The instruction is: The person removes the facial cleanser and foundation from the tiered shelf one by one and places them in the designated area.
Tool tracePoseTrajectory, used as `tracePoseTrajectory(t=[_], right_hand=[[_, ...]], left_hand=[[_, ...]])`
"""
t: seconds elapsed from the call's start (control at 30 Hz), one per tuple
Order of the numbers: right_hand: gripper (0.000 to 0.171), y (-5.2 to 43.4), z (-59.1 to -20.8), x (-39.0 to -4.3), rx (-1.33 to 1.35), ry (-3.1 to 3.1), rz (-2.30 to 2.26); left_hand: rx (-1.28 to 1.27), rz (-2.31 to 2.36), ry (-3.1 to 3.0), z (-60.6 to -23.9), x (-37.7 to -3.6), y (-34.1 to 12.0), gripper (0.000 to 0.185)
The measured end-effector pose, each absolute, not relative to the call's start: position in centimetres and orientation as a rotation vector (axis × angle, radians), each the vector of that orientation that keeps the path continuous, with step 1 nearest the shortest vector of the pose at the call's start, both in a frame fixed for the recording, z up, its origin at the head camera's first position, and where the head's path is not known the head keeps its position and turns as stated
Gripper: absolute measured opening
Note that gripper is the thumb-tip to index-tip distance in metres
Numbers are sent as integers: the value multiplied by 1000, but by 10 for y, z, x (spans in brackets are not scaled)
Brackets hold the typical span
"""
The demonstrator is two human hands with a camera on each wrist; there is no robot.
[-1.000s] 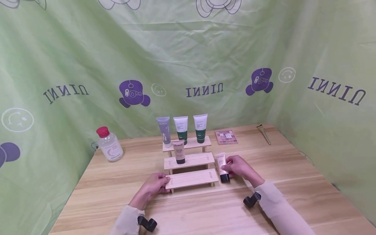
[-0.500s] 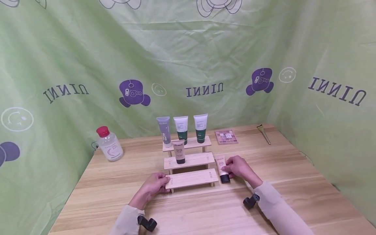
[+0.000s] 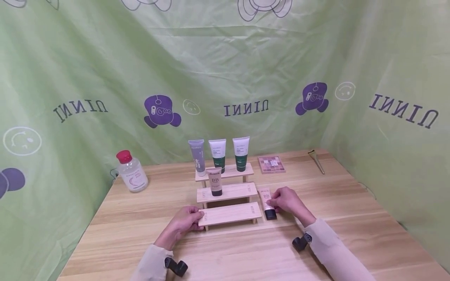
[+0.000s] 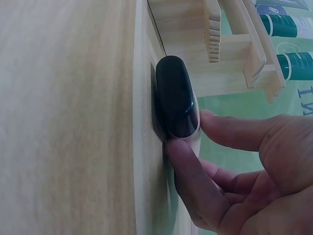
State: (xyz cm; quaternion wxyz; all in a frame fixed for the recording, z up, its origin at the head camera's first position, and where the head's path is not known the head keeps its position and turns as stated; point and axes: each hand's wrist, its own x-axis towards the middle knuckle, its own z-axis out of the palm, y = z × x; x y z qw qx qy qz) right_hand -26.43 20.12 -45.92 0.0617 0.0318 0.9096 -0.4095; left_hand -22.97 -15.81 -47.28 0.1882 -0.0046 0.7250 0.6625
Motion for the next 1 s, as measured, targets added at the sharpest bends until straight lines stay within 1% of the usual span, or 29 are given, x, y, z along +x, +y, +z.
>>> tracePoseTrajectory(t=[0.13,0.3,0.4,0.47,0.53,0.63,0.73,0.83,1.0], right_hand=[[22,201,-456,-263,43,2826,-1149],[36,198,-444,-260,-47,3021,-971],[40,190,-433,-256,-138,3141,-973],[41,182,-425,-253,-240,3189,-1101],[43,171,-417,-251,-402,3181,-1301],[52,149,-406,-250,-690,3016,-1602],[62,124,-400,-252,-872,2815,-1762],[63,102,-399,-256,-930,2689,-1849],[58,76,-402,-263,-923,2635,-1875]], left_hand=[[-8,1856,2044,-472,-230,-160,23],[-10,1854,2054,-471,-229,-162,22],[-4,1852,2047,-470,-229,-161,22],[6,1854,2040,-470,-229,-161,22],[11,1854,2037,-470,-228,-161,23],[8,1857,2037,-470,-229,-163,22],[9,1861,2039,-471,-229,-164,21],[26,1867,2030,-473,-230,-163,22],[46,1866,2018,-475,-231,-160,21]])
